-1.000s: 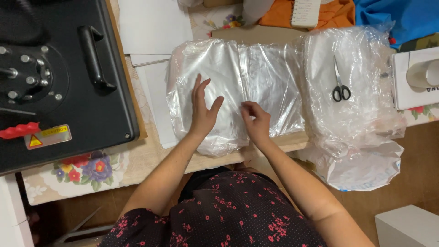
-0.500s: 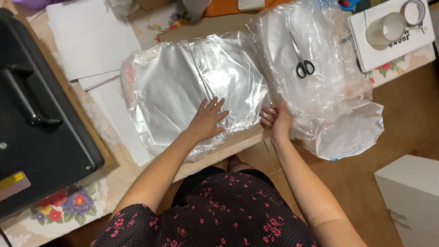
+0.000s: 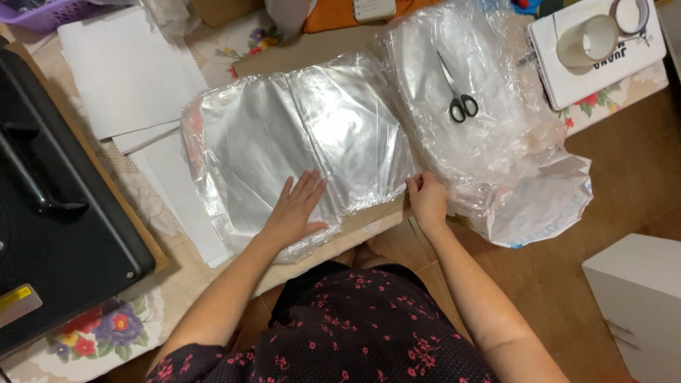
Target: The person is preparing items by placing them into plastic bags and then using a heat press machine to apply designs or heat-seal them.
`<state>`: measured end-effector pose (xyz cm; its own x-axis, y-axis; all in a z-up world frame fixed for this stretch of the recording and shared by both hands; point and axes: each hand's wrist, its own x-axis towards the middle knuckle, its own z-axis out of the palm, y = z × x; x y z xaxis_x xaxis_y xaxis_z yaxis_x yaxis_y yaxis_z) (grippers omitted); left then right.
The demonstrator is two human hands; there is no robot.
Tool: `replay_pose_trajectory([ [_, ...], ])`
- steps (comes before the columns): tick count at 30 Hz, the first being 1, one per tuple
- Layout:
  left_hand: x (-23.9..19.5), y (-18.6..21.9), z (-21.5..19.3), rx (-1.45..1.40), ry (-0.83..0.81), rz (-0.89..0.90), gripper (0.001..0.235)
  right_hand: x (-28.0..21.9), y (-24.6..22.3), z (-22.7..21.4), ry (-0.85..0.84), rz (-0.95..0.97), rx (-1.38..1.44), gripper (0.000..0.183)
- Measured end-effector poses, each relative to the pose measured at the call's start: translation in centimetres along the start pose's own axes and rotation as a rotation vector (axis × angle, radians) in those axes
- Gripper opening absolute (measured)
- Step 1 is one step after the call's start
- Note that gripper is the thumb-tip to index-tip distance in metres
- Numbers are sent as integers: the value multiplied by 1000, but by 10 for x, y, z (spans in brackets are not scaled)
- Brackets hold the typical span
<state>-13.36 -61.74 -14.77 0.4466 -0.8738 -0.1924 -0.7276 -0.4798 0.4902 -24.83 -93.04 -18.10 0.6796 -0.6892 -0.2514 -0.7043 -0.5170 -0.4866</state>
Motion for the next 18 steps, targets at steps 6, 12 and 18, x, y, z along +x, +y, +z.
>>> replay_pose_trajectory([
  [6, -71, -42, 10, -114, 52, -389, 98, -15, -80, -25, -16, -329, -478, 22],
  [12, -89, -77, 45, -218, 225, -392, 80, -27, -167, 39, -302, -796, -223, 27],
  [18, -75, -77, 57, -268, 603, -409, 21, -52, -205, 91, -743, -994, -124, 33],
])
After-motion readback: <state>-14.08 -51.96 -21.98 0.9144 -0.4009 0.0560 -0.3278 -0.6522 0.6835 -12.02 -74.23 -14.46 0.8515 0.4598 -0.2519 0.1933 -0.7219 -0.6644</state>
